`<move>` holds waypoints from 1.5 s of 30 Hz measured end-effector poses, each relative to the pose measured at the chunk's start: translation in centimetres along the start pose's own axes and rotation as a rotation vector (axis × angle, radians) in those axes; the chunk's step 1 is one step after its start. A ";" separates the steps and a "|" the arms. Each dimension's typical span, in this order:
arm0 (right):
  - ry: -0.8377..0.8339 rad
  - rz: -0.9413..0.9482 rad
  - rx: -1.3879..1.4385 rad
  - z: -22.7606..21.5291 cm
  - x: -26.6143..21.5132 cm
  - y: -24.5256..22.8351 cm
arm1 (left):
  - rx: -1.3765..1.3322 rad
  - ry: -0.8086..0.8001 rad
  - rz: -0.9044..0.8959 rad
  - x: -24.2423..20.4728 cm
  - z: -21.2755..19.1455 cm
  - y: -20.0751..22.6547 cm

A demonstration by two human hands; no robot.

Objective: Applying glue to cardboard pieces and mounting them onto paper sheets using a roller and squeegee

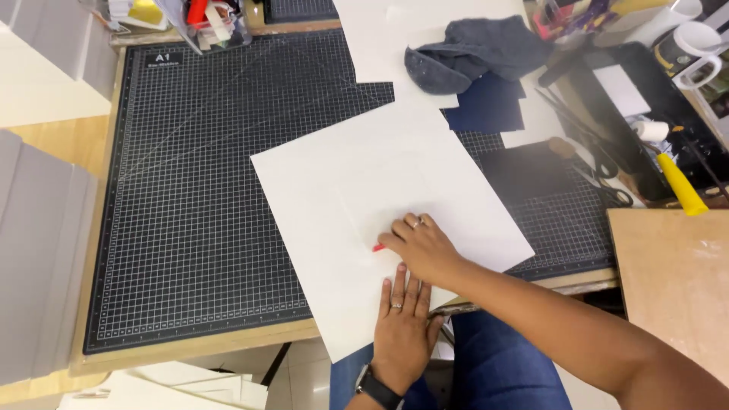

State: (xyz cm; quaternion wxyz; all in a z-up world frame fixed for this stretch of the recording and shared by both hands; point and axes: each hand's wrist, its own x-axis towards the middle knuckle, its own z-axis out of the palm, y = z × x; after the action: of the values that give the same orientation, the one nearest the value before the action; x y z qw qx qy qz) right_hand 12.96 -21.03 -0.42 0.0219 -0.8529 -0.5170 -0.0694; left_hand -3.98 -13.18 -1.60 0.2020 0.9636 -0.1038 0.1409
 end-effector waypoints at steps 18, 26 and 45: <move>0.179 0.050 -0.113 1.8 6.1 -0.4 | 0.034 0.003 -0.003 -1.0 -0.7 0.0; 0.247 0.160 -0.131 3.2 13.5 1.9 | 0.038 0.017 -0.020 -1.9 -1.9 0.4; 0.052 0.787 0.026 1.5 -2.1 4.4 | 0.022 0.028 -0.074 -4.1 -3.3 -2.3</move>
State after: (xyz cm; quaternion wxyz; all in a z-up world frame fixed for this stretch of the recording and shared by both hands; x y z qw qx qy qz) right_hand 16.05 -24.77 -2.10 0.0708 -0.9835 -0.1504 -0.0709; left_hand -7.99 -9.12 -0.85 0.1979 0.9669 -0.0639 0.1478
